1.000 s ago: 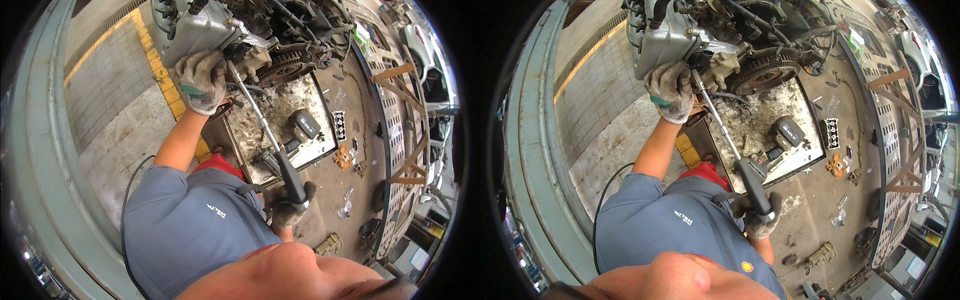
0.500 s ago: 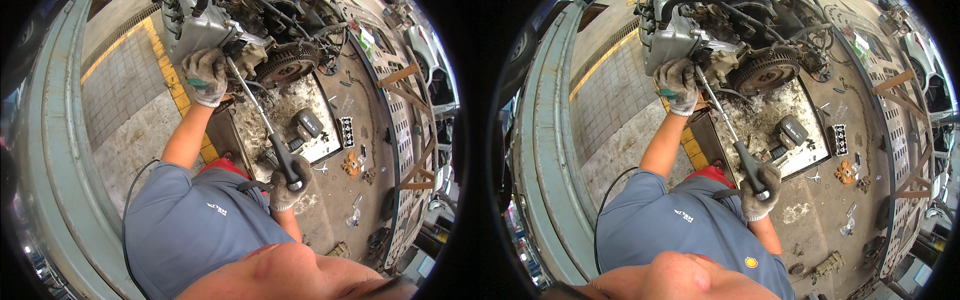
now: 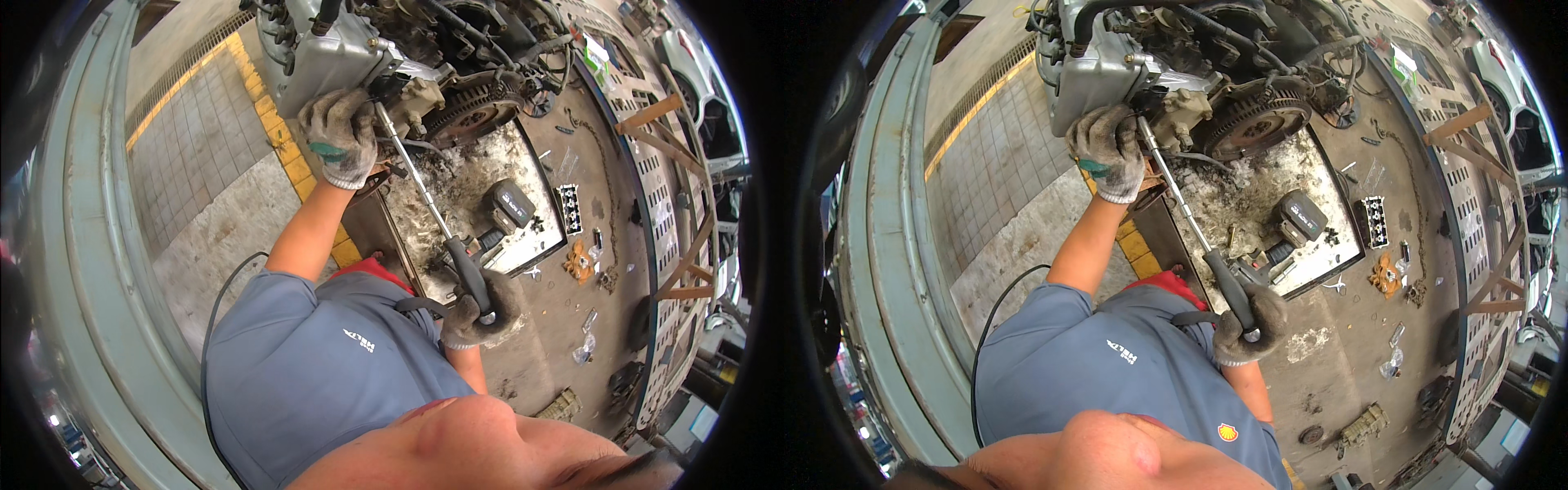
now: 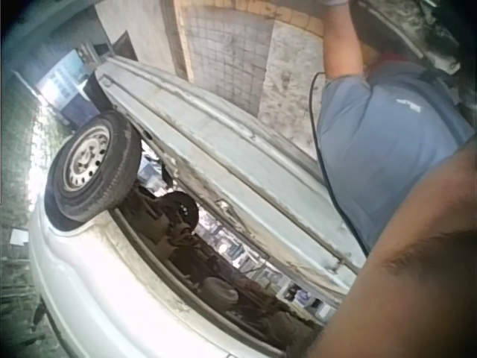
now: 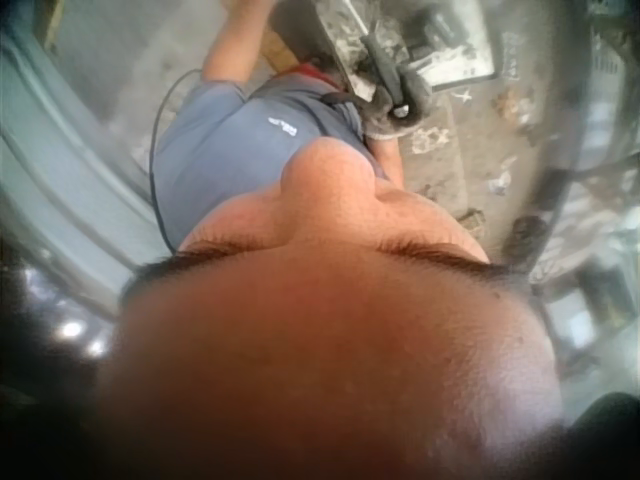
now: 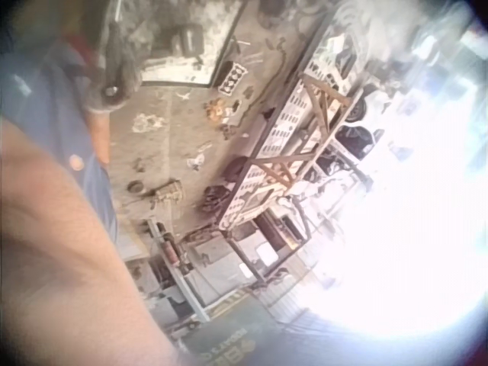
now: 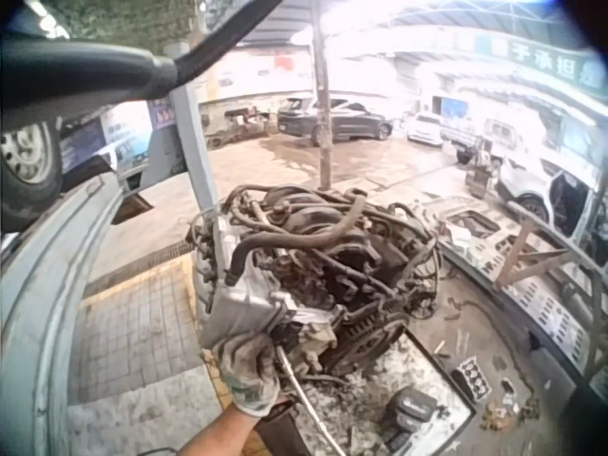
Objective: The person works on a car engine mounted on a stand, using a torque wrench to tighten bolts on the engine block. The person repeatedly reaches for bolts from a white tray on the floor and applies them to the engine. The person also uses a power drill to remove a bolt from the engine.
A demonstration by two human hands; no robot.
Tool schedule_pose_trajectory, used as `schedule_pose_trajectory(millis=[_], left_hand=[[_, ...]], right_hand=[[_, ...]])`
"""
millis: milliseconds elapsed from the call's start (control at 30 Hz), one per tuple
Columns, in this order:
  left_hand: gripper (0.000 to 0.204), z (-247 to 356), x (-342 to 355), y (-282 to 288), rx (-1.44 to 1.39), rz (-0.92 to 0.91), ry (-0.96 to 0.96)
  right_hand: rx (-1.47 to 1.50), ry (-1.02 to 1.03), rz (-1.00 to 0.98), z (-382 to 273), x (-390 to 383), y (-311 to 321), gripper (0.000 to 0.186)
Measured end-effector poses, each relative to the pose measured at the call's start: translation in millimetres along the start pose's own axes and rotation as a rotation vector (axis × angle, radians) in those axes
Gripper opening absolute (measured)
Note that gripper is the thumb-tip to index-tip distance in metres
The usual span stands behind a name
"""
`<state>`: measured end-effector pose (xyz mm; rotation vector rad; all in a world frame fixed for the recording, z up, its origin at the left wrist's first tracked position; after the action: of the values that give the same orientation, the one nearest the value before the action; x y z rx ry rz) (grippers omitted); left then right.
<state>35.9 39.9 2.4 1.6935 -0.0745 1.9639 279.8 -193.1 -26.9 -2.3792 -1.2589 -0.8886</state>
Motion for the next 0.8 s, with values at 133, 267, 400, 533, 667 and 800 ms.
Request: schedule_pose_trajectory(millis=[133, 267, 400, 533, 667, 800], left_hand=[[0.019, -3.3, -0.2, 3.9, 0.043, -0.018, 0.028], [0.018, -4.7, -2.8, -1.6, 0.018, -0.009, 0.035], [0.019, -1.5, -0.2, -0.6, 0.037, -0.039, 0.043], [0.025, 2.1, 3.0, 1.5, 0.016, -0.041, 0.037], [0.026, 4.3, 10.0, 4.3, 0.018, -0.081, 0.084], [0.024, 4.7, 11.0, 2.0, -0.005, -0.085, 0.121]], right_hand=[[0.038, 0.071, -0.229, -19.5, 2.4, -8.7, 0.044], [0.186, -0.093, 0.056, 9.2, -19.8, -0.1, 0.038], [0.195, -0.323, 0.116, 27.6, -51.5, 9.8, 0.040], [0.016, -0.057, -0.062, -2.8, -13.8, -5.7, 0.040], [0.144, -0.255, 0.018, 14.5, -38.4, 2.9, 0.047], [0.067, -0.217, -0.035, 7.1, -24.0, 2.3, 0.051]])
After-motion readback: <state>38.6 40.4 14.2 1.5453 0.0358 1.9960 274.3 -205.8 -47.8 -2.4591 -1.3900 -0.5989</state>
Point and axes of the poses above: each hand's wrist, its own x-axis towards the middle knuckle, its own y-axis out of the back of the hand, z = x × y, the point moved 6 cm from there along x, towards the middle knuckle, and after that the axes turned 8 degrees about x, right-handed, at the moved point
